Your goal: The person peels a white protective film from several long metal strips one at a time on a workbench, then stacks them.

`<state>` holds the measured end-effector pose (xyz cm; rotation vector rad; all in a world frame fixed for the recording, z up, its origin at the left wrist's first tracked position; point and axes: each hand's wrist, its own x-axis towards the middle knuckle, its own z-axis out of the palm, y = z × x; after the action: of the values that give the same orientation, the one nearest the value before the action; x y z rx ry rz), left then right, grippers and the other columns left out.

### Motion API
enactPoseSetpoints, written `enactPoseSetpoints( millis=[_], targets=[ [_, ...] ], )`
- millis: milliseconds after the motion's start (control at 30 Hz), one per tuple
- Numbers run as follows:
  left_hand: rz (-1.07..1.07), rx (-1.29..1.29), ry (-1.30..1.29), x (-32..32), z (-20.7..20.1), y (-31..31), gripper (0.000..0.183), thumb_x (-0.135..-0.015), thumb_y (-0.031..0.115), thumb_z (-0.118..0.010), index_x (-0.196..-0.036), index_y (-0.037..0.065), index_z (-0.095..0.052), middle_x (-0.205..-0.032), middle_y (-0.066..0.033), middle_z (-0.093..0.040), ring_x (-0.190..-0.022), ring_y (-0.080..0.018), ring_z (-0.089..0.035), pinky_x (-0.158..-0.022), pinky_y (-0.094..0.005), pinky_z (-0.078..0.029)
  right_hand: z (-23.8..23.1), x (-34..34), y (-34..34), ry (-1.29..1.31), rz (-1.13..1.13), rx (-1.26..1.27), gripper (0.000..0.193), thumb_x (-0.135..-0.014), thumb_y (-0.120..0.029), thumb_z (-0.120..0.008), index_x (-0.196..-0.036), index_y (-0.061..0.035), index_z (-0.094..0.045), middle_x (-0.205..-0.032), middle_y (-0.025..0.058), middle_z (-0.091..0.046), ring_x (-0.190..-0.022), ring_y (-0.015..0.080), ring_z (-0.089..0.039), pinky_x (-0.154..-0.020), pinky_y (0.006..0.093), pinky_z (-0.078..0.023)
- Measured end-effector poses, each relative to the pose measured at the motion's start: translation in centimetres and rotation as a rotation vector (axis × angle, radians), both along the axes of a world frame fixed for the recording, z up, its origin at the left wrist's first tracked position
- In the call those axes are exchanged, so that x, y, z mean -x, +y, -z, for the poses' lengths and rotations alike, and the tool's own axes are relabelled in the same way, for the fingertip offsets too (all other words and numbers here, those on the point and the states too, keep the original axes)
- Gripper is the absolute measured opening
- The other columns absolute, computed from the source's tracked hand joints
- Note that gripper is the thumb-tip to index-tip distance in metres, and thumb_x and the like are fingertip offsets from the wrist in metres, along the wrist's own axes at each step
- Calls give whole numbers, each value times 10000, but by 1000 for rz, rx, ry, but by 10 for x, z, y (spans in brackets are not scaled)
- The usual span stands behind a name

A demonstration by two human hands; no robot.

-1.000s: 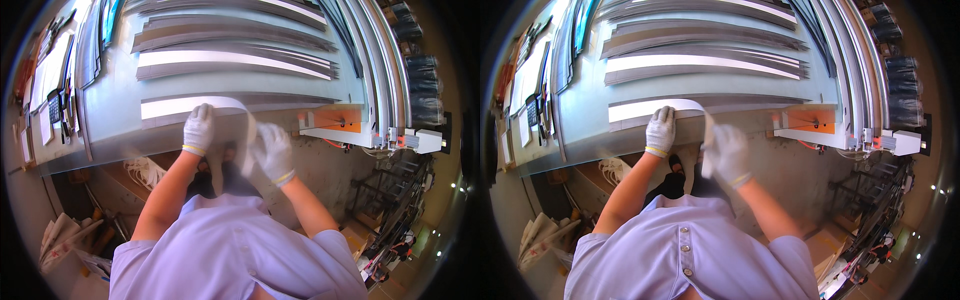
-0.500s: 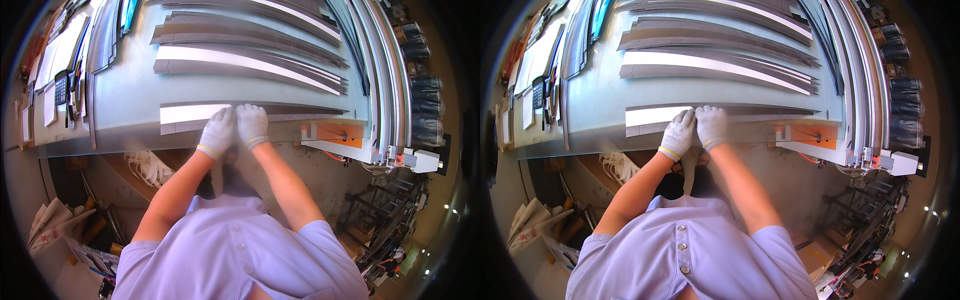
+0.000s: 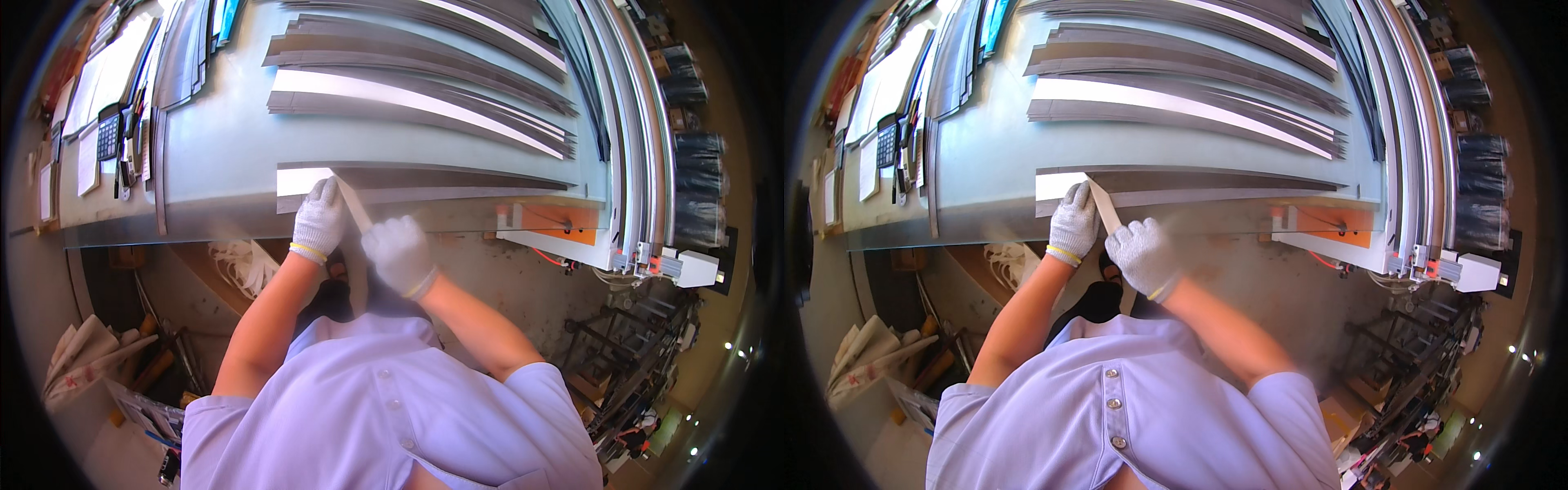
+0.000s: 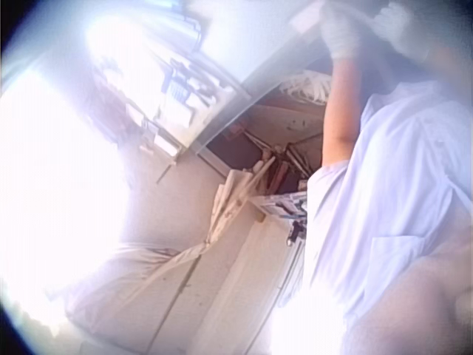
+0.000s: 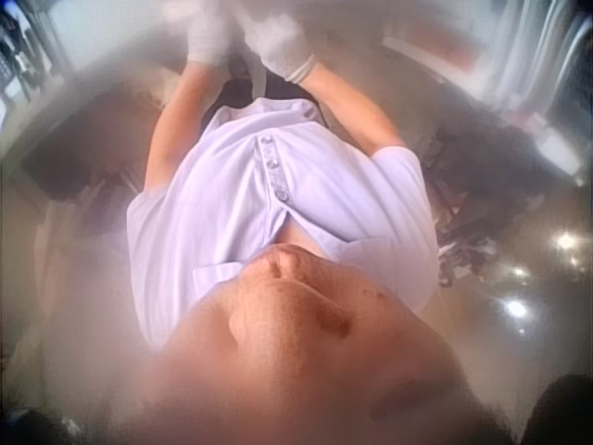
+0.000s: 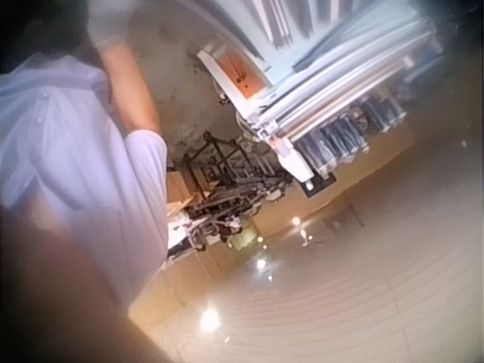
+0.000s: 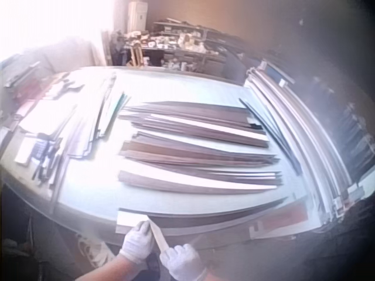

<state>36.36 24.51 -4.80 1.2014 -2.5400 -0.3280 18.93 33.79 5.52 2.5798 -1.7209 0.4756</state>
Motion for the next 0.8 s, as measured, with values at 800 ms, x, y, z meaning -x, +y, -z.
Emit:
enactPoseSetpoints(
  millis=[800],
  targets=[
    [-205,150,95,-69,-8,-6,322,-924,107,-637,-1207,-46,-640,-1285,-205,-612,-1157,-400,-598,-988,-470,-521,6,-42,-66,-388,250,-7,481,-861,-357,-751,-1210,-42,-650,-1137,170,-665,-1055,373,-627,-928,466,-494]
  ],
)
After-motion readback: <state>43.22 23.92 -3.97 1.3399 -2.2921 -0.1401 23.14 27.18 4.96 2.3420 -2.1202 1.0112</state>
